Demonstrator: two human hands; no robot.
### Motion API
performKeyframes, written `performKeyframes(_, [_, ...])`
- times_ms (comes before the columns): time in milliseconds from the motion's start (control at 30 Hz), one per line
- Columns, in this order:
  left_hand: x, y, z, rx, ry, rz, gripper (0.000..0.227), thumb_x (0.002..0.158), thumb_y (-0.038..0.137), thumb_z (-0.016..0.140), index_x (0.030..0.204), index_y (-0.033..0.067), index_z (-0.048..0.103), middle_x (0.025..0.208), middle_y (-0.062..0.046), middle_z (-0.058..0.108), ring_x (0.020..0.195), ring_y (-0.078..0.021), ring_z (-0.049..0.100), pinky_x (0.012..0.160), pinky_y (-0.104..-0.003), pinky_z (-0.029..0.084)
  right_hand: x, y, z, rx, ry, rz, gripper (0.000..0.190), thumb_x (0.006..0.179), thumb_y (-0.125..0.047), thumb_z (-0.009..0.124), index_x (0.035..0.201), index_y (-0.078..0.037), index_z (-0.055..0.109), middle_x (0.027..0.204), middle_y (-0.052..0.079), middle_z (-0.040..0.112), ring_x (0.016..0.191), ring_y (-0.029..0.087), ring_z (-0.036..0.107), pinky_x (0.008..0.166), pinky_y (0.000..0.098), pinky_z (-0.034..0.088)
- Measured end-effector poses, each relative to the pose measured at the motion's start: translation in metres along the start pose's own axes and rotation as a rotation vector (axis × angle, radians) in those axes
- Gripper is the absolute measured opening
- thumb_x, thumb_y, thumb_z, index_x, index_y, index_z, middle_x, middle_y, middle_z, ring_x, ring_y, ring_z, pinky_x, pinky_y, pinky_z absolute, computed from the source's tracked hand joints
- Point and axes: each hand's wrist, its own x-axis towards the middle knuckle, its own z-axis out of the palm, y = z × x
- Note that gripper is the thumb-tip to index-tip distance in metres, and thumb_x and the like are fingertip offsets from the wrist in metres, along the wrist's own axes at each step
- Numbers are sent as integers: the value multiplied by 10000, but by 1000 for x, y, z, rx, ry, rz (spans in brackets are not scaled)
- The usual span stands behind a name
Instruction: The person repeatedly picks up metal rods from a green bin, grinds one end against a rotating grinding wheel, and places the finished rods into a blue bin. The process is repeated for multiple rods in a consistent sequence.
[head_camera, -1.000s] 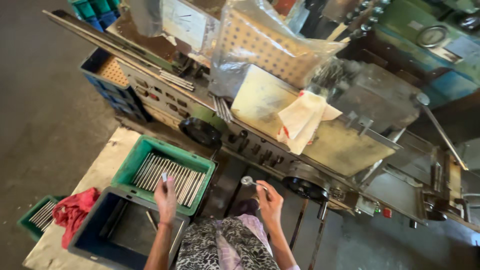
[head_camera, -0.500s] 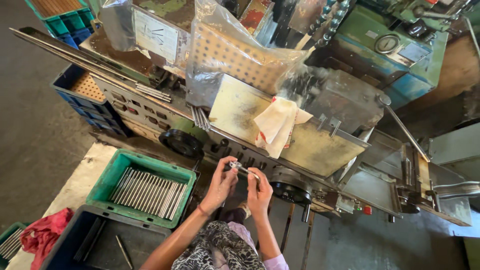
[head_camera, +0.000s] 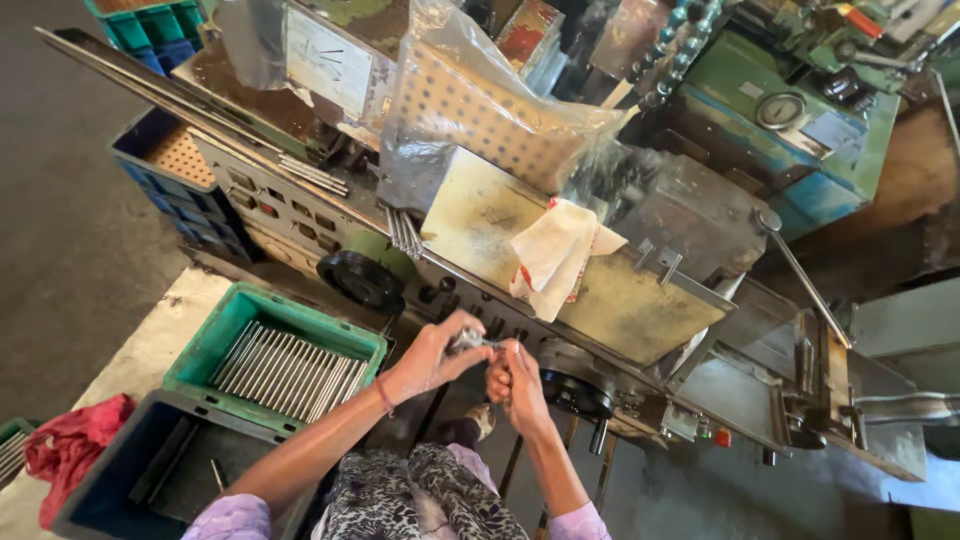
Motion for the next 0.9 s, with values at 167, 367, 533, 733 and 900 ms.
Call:
performKeyframes(167, [14,-2,2,-668,-36,-912,247,907,275,794,944,102,620,583,84,376,451,-45,298,399,-242,192,15,-18,-3,-1228,-16,-1009,154,1035,-204,636,1041,-52,613,716,123,589,554,266,549,524,339,436])
performKeyframes(367, [8,19,14,-410,145,-537,220,914,244,787,945,78,647,667,63,500,551,-40,385,452,-232,284,11,-29,9,-1194,45,-994,187,988,-203,645,1043,-24,640,682,145,617,565,336,626,514,404,473])
performKeyframes(533, [0,31,29,-511,192,-371,190,904,123,803,942,44,636,773,52,572,715,-23,516,614,-209,459,-6,-46,3,-1268,-110,-1093,340,1055,-371,564,1011,-45,648,734,145,636,610,365,631,534,435,476])
performKeyframes(733, [5,50,26,-388,172,-336,180,896,129,801,940,54,643,777,49,594,719,-18,530,624,-207,469,-7,-50,1,-1239,-60,-1113,374,1059,-397,551,1013,-47,674,696,113,601,567,341,606,535,427,453])
performKeyframes(900, [16,73,14,-363,124,-262,173,916,167,784,960,75,645,783,45,636,726,-19,543,625,-199,458,-25,-75,31,-1146,-103,-1008,395,1060,-393,535,999,-44,713,692,90,568,564,277,569,553,375,427])
